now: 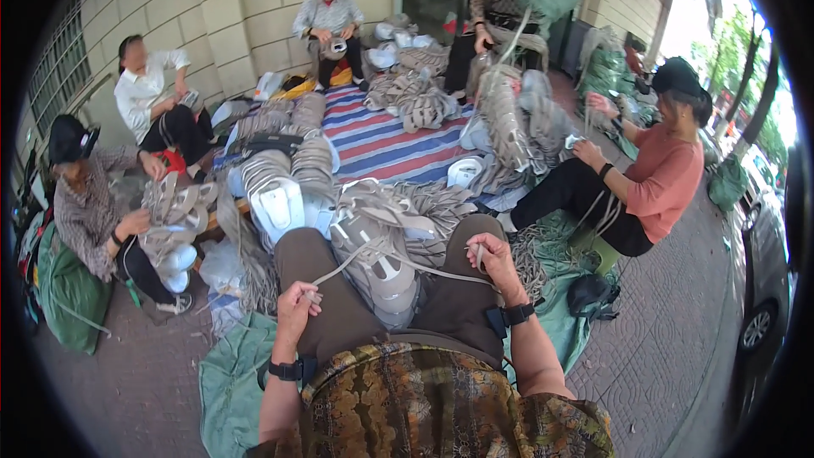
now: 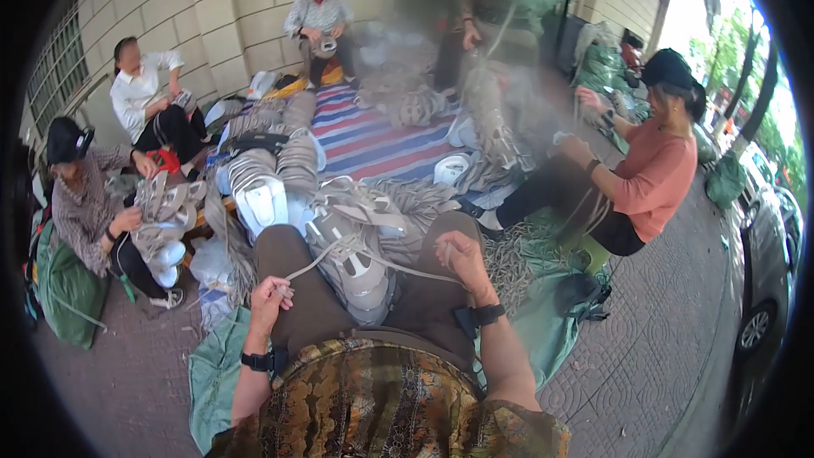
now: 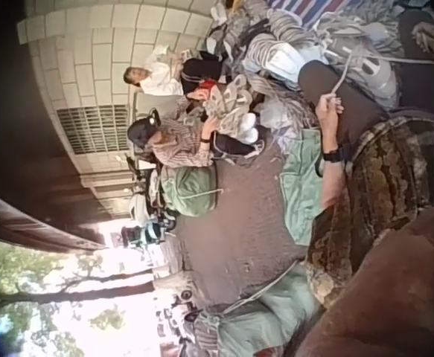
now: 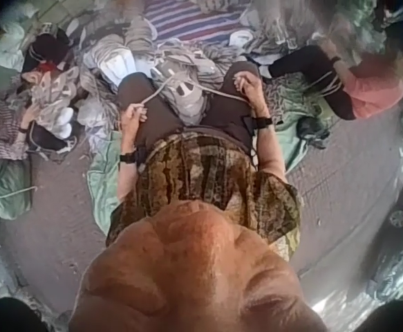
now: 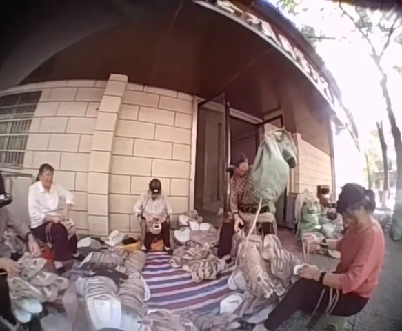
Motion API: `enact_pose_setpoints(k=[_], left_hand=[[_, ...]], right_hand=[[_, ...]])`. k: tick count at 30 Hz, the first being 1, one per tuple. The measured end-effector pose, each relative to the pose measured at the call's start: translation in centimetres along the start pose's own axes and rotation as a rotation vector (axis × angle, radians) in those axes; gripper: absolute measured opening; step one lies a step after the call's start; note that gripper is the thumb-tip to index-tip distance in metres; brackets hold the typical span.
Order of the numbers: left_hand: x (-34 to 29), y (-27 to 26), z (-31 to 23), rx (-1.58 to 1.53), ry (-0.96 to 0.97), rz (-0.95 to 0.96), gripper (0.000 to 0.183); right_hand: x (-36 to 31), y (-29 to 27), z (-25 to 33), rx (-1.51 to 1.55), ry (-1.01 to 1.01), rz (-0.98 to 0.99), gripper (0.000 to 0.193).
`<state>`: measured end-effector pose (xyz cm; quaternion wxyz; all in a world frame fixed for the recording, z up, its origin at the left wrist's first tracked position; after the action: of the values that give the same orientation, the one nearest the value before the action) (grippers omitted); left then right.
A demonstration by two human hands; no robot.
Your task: Lacing shoe uppers while sitting with the shoe on the lap.
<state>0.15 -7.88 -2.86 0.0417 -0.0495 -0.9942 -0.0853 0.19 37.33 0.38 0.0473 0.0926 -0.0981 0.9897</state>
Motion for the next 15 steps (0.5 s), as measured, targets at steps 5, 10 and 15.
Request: enact_pose_setpoints(k=[5, 10, 15], left_hand=[[0.2, -0.2, -0.1, 0.014, 0.024, -0.029, 0.013], [-0.1, 0.1, 0.0, 0.013, 0.033, -0.004, 0.012], [-1.3, -1.4, -0.7, 0.021, 0.008, -0.07, 0.012]], right_hand=[[-1.1, -1.0, 1.0, -0.103, -0.037, -0.103, 0.033], [-1.3, -3.2, -0.2, -0.199, -0.103, -0.151, 0.012], [-0.8, -4.7, -1.7, -0.121, -0.055, -0.164, 0.012]])
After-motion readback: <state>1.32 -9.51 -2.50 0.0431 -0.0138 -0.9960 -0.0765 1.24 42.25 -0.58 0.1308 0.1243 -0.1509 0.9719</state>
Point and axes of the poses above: each hand's wrist, its own x-axis towards the middle knuckle, its own y-axis out of the palm, z = x × y, the point moved 9 cm from there along x, towards the middle knuckle, and after that the axes turned 13 degrees about -x, right-handed, at the moved point
